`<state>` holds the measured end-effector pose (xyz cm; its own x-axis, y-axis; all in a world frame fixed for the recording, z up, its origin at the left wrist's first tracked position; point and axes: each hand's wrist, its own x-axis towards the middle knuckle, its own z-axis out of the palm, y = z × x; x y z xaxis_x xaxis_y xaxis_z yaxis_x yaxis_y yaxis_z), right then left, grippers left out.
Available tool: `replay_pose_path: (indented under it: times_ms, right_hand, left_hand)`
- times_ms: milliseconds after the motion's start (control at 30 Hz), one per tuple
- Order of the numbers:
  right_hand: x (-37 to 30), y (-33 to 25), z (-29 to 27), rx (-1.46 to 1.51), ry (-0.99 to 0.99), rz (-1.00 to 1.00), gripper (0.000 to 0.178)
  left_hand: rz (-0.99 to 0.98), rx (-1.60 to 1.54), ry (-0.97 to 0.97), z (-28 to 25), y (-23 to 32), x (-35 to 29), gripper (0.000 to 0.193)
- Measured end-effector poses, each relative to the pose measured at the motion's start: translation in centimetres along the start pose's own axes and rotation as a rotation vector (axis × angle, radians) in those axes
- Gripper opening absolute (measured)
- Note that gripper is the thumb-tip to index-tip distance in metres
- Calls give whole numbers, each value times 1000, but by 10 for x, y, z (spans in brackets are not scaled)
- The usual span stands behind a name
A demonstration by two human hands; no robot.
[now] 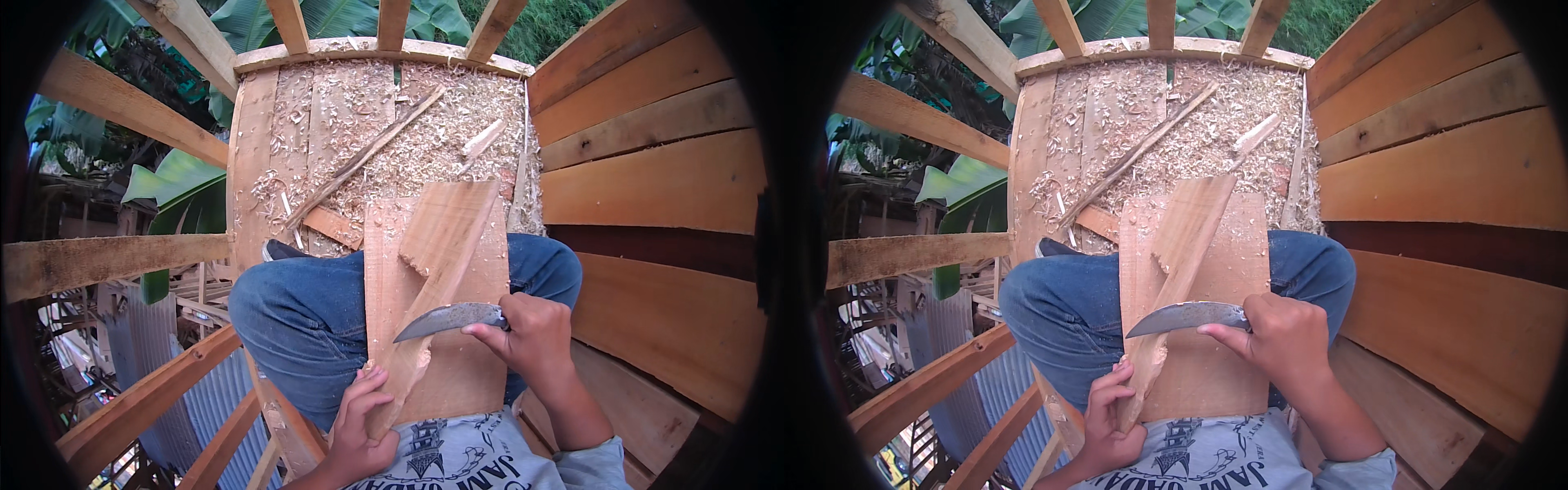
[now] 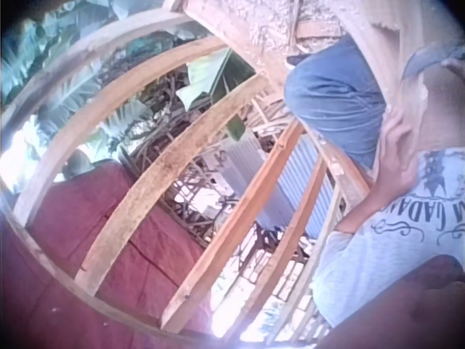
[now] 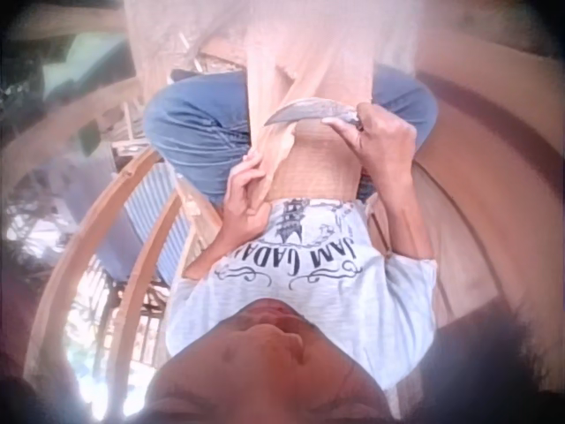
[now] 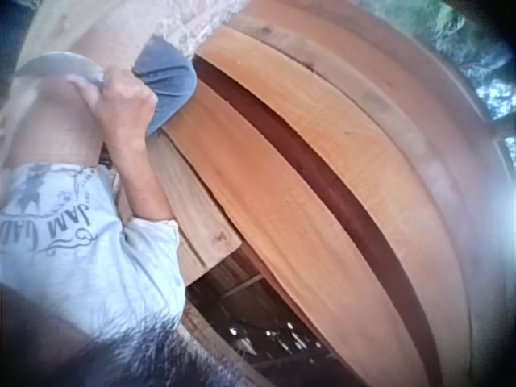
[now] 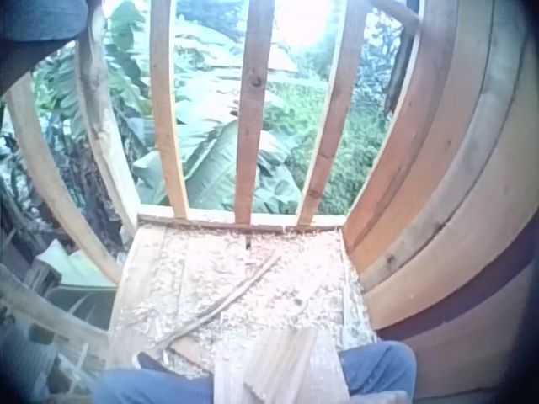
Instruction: The person sits cross-legged on a wooden platform and uses a curved knife to carve a rectangular piece of wood. They hold the wood on their lap and repeatedly shave off thin strips, creating a pile of wood shavings.
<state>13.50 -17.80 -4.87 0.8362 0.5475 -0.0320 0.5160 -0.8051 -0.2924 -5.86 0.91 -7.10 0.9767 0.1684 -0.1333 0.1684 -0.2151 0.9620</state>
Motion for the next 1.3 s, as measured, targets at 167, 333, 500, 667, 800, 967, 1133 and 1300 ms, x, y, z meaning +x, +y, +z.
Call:
replay_pose_path:
  times_ms: [167,333,500,667,800,967,1133,1300]
  right_hand:
    - [17,41,-3,-22,156,454,63]
    - [15,30,-19,72,62,464,57]
    - [-9,-25,-5,56,-115,37,55]
    - [11,3,-9,-70,41,175,55]
    - [23,57,-33,-74,95,506,54]
    - [-5,-1,-27,137,-41,220,54]
    - [-4,-4,0,38,-77,86,60]
    - [5,10,6,-20,-1,11,66]
  left_hand:
    - [-11,-3,-8,-3,4,-1,50]
    - [-15,5,-18,-2,6,0,50]
    - [-8,-22,1,0,3,1,50]
    - [-17,46,-32,-3,8,2,49]
    - [-15,10,-14,-2,6,1,49]
    - [-25,19,-27,-2,5,2,48]
    - [-17,-14,-51,-7,6,4,48]
    - [-27,-64,-43,-6,7,5,47]
